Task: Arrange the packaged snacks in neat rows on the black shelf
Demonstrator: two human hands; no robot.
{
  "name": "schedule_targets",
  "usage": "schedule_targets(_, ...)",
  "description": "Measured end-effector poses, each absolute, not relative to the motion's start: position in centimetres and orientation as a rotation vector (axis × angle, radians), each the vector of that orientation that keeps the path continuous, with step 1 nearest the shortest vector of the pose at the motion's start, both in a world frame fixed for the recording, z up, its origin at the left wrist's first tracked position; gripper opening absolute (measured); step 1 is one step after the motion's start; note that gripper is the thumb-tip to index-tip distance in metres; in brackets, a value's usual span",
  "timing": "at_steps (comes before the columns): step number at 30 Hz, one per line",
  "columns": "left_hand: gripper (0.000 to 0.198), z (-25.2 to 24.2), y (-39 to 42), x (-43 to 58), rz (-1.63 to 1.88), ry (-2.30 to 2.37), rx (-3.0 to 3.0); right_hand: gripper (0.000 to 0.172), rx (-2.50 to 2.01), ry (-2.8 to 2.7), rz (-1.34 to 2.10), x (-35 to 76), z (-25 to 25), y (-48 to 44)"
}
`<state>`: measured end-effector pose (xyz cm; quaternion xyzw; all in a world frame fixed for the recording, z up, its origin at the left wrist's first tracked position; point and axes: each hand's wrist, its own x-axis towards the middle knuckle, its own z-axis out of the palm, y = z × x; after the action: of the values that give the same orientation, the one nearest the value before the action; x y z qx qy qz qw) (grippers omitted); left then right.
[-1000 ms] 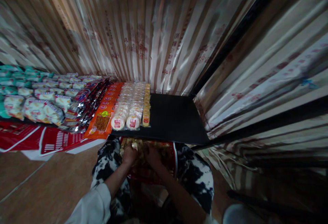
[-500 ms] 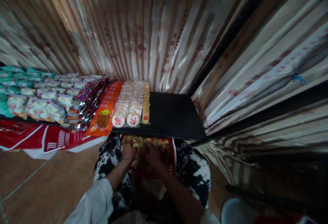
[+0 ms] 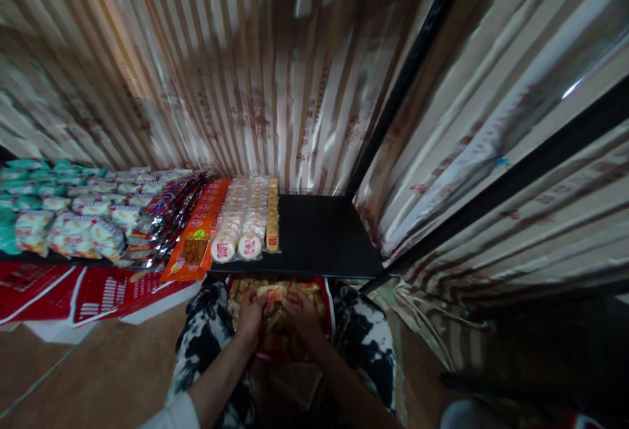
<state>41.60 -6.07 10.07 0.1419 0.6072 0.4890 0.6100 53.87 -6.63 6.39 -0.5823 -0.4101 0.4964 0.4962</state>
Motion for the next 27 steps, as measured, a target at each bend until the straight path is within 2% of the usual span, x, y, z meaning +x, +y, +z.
schedule_targets(4,0.024,11.6,-5.7,44.3,1.269,1.12,0.213,0.05,-1.252,-0.666,1.248,55.1,8.2,-5.4)
schedule_targets(10,0.018,13.8,-3.3,48.1,1.312,0.931,0.15,0.049,-1.156,-0.465,1.235,57.0,11.4,-3.4)
schedule_targets(17,0.011,16.1,1.7,51.2,1.121,1.137,0.212,0.049,-1.18,-0.686,1.125,59.8,15.0,2.6)
schedule_targets(23,0.041,17.8,7.2,53.1,1.134,1.42,0.363,0.053,-1.233,-0.912,0.926,61.7,14.7,11.6)
schedule_targets(27,0.032,18.5,11.3,54.0,1.185,1.309,0.426,0.035,-1.385,-1.081,0.805,62.2,13.2,17.4)
